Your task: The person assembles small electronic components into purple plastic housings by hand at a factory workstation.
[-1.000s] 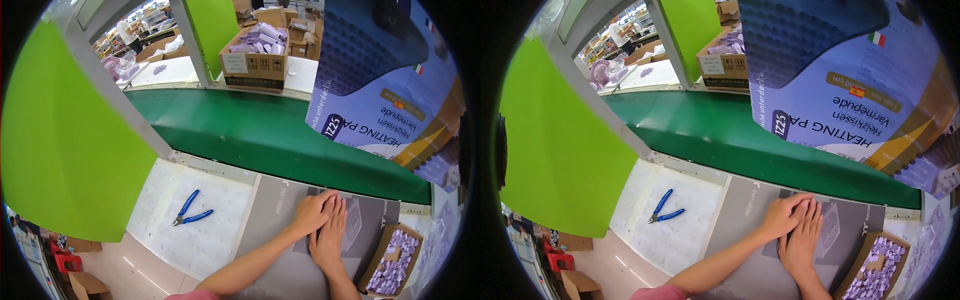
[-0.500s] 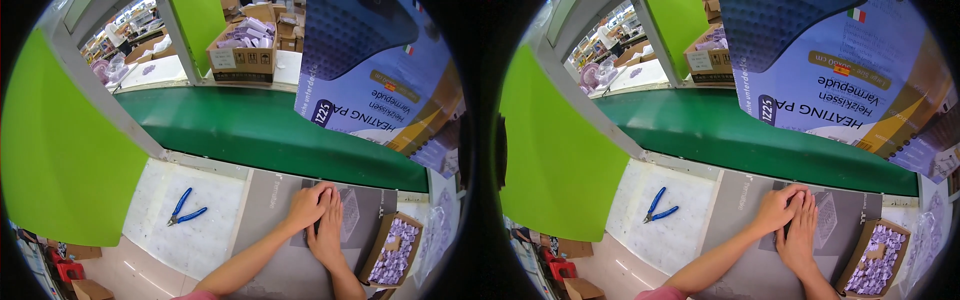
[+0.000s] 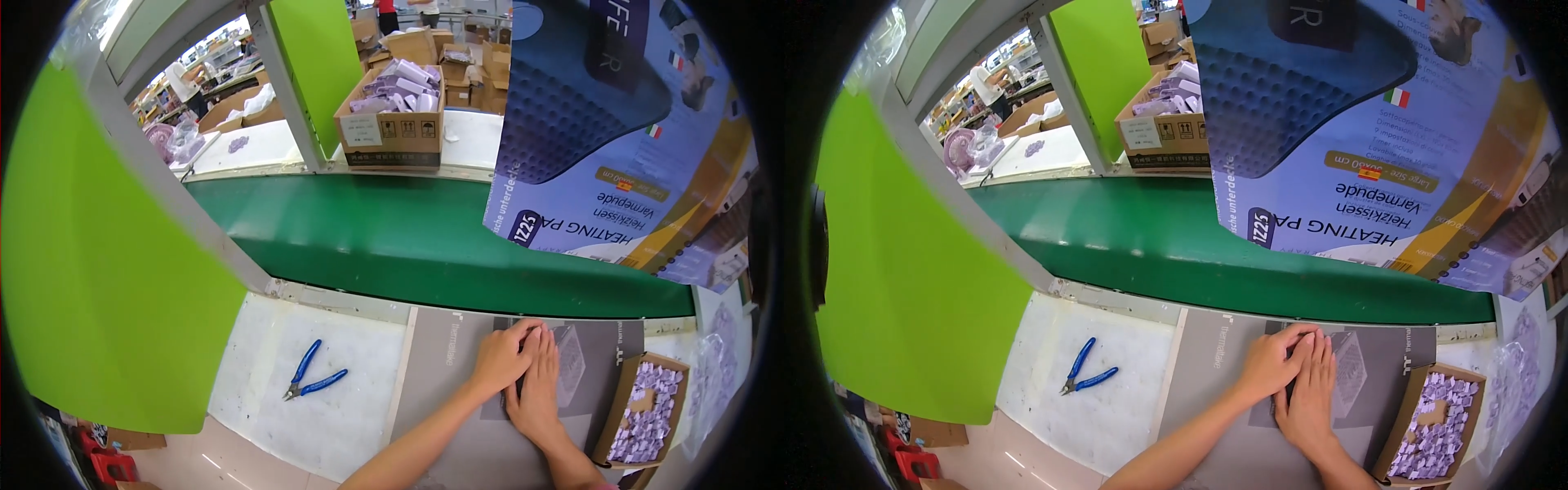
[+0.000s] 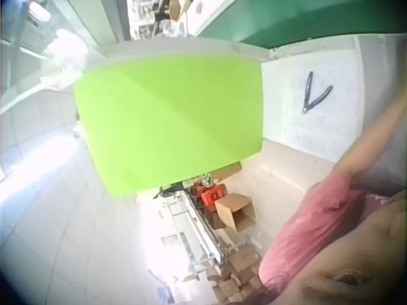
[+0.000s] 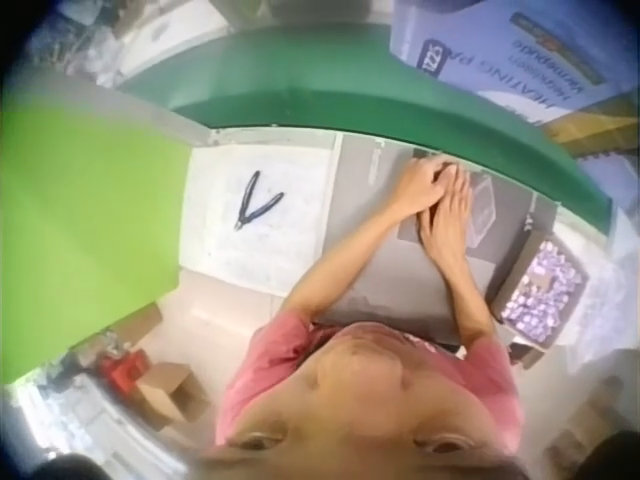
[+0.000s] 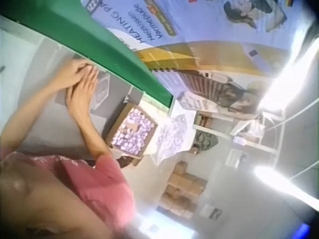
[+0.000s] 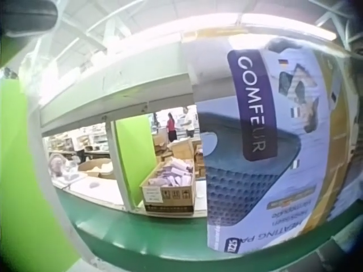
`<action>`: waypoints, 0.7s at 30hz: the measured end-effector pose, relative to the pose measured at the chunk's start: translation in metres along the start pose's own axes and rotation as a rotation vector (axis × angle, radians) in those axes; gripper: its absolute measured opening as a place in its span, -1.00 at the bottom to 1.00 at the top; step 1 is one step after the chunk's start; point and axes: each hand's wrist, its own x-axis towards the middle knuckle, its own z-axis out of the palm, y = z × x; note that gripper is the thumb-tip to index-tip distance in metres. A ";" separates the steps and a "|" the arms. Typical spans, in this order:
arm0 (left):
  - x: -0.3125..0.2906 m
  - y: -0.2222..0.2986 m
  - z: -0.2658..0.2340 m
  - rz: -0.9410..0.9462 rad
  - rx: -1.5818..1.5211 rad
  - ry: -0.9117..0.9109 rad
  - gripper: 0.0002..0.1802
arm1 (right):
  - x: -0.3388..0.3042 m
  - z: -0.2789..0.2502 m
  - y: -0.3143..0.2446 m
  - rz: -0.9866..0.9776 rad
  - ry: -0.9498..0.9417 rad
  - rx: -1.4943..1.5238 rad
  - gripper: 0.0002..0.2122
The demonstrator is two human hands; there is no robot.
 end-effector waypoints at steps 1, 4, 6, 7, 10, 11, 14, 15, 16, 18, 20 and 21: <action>0.001 0.002 -0.001 -0.070 0.030 -0.065 -0.71 | 0.000 -0.001 0.001 0.009 0.008 0.002 -0.19; 0.000 -0.003 0.003 -0.041 -0.039 -0.033 -0.71 | 0.000 -0.004 -0.001 0.026 0.013 0.010 -0.18; -0.001 -0.004 0.003 -0.034 -0.021 -0.006 -0.72 | 0.002 -0.005 -0.004 0.012 -0.020 0.030 -0.18; -0.002 -0.005 0.002 -0.030 -0.010 0.037 -0.73 | 0.003 -0.005 -0.005 0.026 -0.011 0.057 -0.17; -0.001 0.001 0.004 0.002 0.002 0.024 -0.70 | -0.001 0.000 0.002 0.023 0.037 0.090 -0.17; 0.000 0.003 0.004 0.010 0.008 0.027 -0.70 | -0.002 -0.002 0.004 0.035 0.042 0.099 -0.17; 0.001 0.003 0.004 -0.043 0.062 -0.006 -0.69 | 0.000 -0.009 0.004 0.036 0.025 0.055 -0.17; 0.001 0.001 0.004 -0.047 0.070 -0.012 -0.69 | 0.003 -0.009 0.002 0.033 0.009 0.048 -0.17; 0.000 -0.002 0.002 -0.041 0.054 0.003 -0.70 | 0.004 -0.010 0.000 0.031 -0.006 0.039 -0.17; -0.001 -0.002 0.000 -0.026 0.016 0.025 -0.70 | 0.004 -0.010 -0.003 0.036 -0.005 0.050 -0.17; -0.001 0.000 -0.001 -0.040 0.026 0.002 -0.70 | 0.004 -0.010 -0.004 0.042 -0.003 0.057 -0.18; -0.001 0.002 -0.002 -0.054 0.034 -0.015 -0.70 | 0.002 -0.010 -0.004 0.047 0.010 0.063 -0.18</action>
